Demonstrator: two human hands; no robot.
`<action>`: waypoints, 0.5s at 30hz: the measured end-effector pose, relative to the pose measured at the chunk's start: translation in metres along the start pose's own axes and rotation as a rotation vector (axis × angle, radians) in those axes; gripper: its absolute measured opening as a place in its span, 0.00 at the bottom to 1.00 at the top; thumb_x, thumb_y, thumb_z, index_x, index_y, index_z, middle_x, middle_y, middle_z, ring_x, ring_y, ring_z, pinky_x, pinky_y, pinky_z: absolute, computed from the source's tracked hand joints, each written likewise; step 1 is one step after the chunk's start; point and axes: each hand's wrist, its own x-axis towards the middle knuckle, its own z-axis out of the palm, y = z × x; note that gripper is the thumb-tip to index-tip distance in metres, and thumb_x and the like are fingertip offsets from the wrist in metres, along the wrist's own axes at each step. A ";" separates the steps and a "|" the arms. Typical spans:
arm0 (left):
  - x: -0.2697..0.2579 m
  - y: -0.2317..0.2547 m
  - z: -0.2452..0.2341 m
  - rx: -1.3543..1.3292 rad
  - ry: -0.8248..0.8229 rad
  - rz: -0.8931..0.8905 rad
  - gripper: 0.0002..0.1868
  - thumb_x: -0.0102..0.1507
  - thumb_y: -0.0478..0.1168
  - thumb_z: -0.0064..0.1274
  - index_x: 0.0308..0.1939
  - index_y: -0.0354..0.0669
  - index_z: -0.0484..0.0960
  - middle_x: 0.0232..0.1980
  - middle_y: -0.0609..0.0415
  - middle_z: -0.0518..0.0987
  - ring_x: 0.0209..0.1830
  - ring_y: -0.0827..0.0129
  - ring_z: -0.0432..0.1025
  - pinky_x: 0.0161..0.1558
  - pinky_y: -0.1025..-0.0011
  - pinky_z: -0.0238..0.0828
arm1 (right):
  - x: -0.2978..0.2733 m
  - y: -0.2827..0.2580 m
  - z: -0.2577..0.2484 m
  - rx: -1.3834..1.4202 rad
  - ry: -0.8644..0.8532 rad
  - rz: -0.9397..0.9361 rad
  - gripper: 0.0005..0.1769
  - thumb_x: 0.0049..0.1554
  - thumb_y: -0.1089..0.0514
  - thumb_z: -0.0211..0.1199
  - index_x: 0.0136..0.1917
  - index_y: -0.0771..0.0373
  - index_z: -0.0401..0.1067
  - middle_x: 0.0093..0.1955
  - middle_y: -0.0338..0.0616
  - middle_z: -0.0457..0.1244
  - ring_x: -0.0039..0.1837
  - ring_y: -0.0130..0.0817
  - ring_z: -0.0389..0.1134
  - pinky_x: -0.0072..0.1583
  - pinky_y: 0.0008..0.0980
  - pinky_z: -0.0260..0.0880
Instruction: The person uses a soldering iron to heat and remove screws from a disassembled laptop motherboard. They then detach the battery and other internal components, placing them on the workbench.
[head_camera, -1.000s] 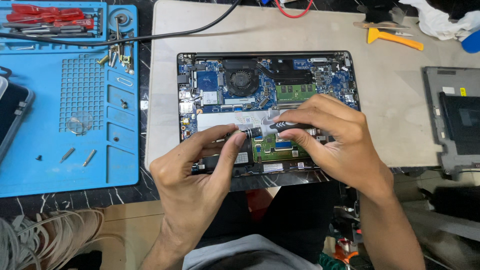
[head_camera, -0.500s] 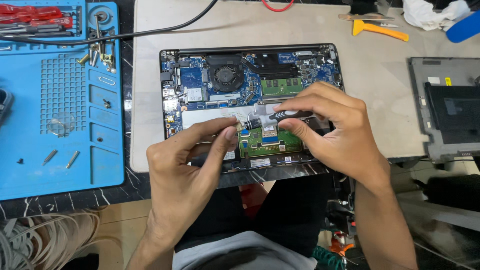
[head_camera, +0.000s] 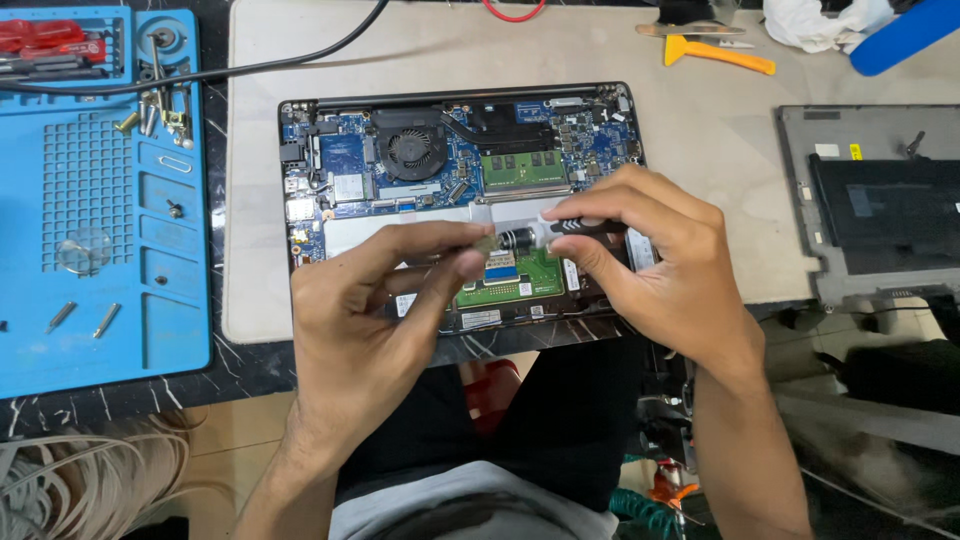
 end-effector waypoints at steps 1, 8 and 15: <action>-0.002 0.001 0.000 0.002 -0.001 0.005 0.08 0.73 0.31 0.63 0.55 0.31 0.88 0.54 0.43 0.93 0.53 0.61 0.92 0.56 0.71 0.98 | -0.003 0.000 -0.003 -0.001 0.005 -0.003 0.11 0.68 0.61 0.74 0.60 0.70 0.83 0.55 0.52 0.75 0.56 0.42 0.76 0.59 0.36 0.76; -0.012 0.011 0.009 -0.073 -0.025 0.031 0.12 0.70 0.26 0.66 0.58 0.29 0.86 0.54 0.44 0.94 0.54 0.63 0.93 0.61 0.73 0.94 | -0.019 0.007 -0.011 0.125 0.008 0.055 0.14 0.67 0.54 0.70 0.58 0.66 0.84 0.54 0.50 0.75 0.57 0.40 0.77 0.61 0.35 0.79; -0.018 0.019 0.012 -0.134 -0.013 0.006 0.15 0.68 0.24 0.68 0.59 0.27 0.85 0.56 0.42 0.93 0.57 0.61 0.92 0.66 0.71 0.94 | -0.019 0.013 -0.009 0.197 0.007 0.037 0.14 0.66 0.52 0.70 0.58 0.65 0.83 0.54 0.49 0.73 0.58 0.40 0.76 0.62 0.35 0.77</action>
